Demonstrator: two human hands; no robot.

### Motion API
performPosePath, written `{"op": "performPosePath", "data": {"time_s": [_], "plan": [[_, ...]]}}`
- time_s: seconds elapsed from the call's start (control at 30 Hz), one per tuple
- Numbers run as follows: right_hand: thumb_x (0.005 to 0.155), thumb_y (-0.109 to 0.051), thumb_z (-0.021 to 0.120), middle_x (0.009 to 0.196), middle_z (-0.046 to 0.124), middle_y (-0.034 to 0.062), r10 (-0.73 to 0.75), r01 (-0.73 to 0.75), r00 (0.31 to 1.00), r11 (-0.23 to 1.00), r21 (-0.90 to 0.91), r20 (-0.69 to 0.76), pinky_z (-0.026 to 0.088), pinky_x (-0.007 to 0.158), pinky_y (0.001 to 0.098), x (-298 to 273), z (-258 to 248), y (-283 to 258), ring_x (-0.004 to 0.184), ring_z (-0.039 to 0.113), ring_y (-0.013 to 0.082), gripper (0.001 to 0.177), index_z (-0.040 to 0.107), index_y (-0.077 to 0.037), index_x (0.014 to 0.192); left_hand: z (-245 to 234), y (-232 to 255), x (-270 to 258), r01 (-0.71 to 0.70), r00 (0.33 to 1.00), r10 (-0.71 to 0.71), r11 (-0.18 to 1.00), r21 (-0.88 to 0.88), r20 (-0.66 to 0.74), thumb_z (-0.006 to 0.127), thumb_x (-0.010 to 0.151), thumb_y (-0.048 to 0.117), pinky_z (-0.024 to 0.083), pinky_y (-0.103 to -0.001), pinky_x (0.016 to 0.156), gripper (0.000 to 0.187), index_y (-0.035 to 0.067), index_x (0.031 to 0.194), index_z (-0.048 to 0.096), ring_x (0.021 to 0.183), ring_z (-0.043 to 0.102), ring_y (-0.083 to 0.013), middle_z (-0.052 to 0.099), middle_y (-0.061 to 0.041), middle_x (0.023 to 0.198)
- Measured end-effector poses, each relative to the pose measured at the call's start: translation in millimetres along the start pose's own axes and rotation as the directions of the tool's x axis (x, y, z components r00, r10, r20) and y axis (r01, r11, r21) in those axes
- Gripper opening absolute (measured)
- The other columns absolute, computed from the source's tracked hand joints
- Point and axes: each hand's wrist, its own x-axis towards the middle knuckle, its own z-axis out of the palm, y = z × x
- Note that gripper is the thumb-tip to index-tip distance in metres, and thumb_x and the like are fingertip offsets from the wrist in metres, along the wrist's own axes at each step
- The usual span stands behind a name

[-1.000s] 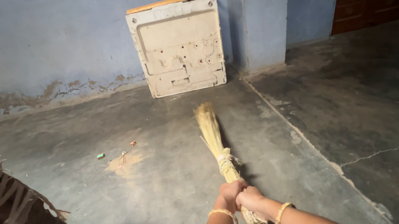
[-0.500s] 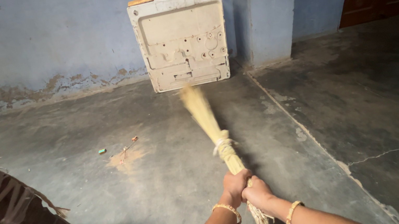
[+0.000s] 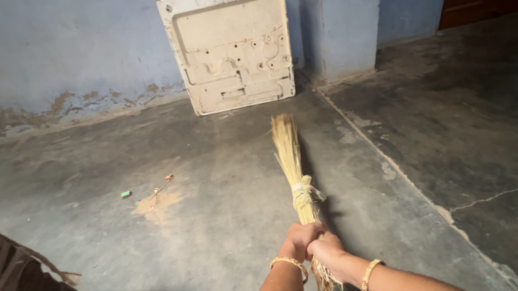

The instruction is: The person sweeps a concrete floor with a traditional straw broom, gathering dust and debris near a wooden cot and a white appliance. After sweeping, the person picks up a grey cloth and wipes a section of the blue-painted wall.

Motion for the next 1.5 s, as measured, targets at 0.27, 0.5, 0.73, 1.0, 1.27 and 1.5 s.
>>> {"op": "performPosePath", "data": {"time_s": [0.27, 0.5, 0.73, 1.0, 1.27, 1.5], "plan": [[0.071, 0.006, 0.063, 0.066, 0.06, 0.0187, 0.003, 0.049, 0.974, 0.974, -0.222, 0.225, 0.047, 0.042, 0.0459, 4, 18, -20, 0.047, 0.059, 0.0306, 0.024, 0.062, 0.006, 0.095, -28, -5, -11, -0.009, 0.988, -0.025, 0.975, -0.223, -0.15, 0.075, 0.076, 0.019, 0.058, -0.041, 0.065, 0.036, -0.01, 0.098, 0.074, 0.074, 0.073, -0.0273, 0.076, -0.018, 0.091], [0.069, 0.004, 0.066, 0.07, 0.063, 0.0173, -0.111, 0.15, 0.986, 0.925, -0.349, 0.128, 0.048, 0.043, 0.0455, -37, 18, -46, 0.049, 0.061, 0.0303, 0.043, 0.056, -0.005, 0.11, -28, 5, -26, -0.142, 0.969, 0.077, 0.951, -0.274, -0.236, 0.073, 0.075, 0.022, 0.056, -0.041, 0.064, 0.038, -0.008, 0.098, 0.074, 0.073, 0.072, -0.0282, 0.076, -0.018, 0.089], [0.071, 0.005, 0.063, 0.072, 0.063, 0.0202, -0.139, 0.141, 0.99, 0.98, -0.142, 0.026, 0.049, 0.044, 0.0445, -28, 6, -25, 0.05, 0.063, 0.031, 0.038, 0.057, 0.006, 0.108, -14, 27, -45, -0.09, 0.991, 0.084, 0.994, -0.06, -0.1, 0.076, 0.075, 0.023, 0.058, -0.039, 0.065, 0.041, -0.009, 0.102, 0.075, 0.073, 0.074, -0.0257, 0.076, -0.016, 0.089], [0.076, 0.002, 0.06, 0.072, 0.064, 0.0188, -0.047, 0.05, 0.998, 0.995, 0.09, -0.032, 0.049, 0.047, 0.0437, -16, 4, 3, 0.054, 0.063, 0.0286, 0.029, 0.063, 0.009, 0.103, -4, 20, -37, -0.042, 0.995, 0.039, 0.999, 0.024, 0.094, 0.079, 0.077, 0.02, 0.058, -0.041, 0.06, 0.036, -0.008, 0.1, 0.075, 0.073, 0.072, -0.0263, 0.075, -0.016, 0.089], [0.074, 0.004, 0.062, 0.072, 0.06, 0.0216, 0.035, -0.026, 0.994, 0.995, -0.092, 0.101, 0.046, 0.043, 0.046, -14, 4, 2, 0.051, 0.061, 0.0315, 0.028, 0.061, 0.011, 0.101, -11, -1, -31, 0.014, 1.0, -0.013, 0.998, -0.066, 0.02, 0.076, 0.077, 0.019, 0.057, -0.04, 0.061, 0.034, -0.007, 0.098, 0.077, 0.071, 0.072, -0.0263, 0.076, -0.017, 0.09], [0.07, 0.007, 0.063, 0.077, 0.063, 0.02, -0.013, 0.028, 0.997, 0.978, -0.206, 0.074, 0.047, 0.044, 0.0457, -30, 4, -20, 0.051, 0.06, 0.0309, 0.046, 0.052, 0.0, 0.115, -10, 0, -31, -0.014, 0.992, -0.001, 0.993, -0.121, -0.125, 0.075, 0.08, 0.025, 0.058, -0.039, 0.065, 0.039, -0.009, 0.101, 0.074, 0.074, 0.074, -0.0266, 0.077, -0.017, 0.091]]}}
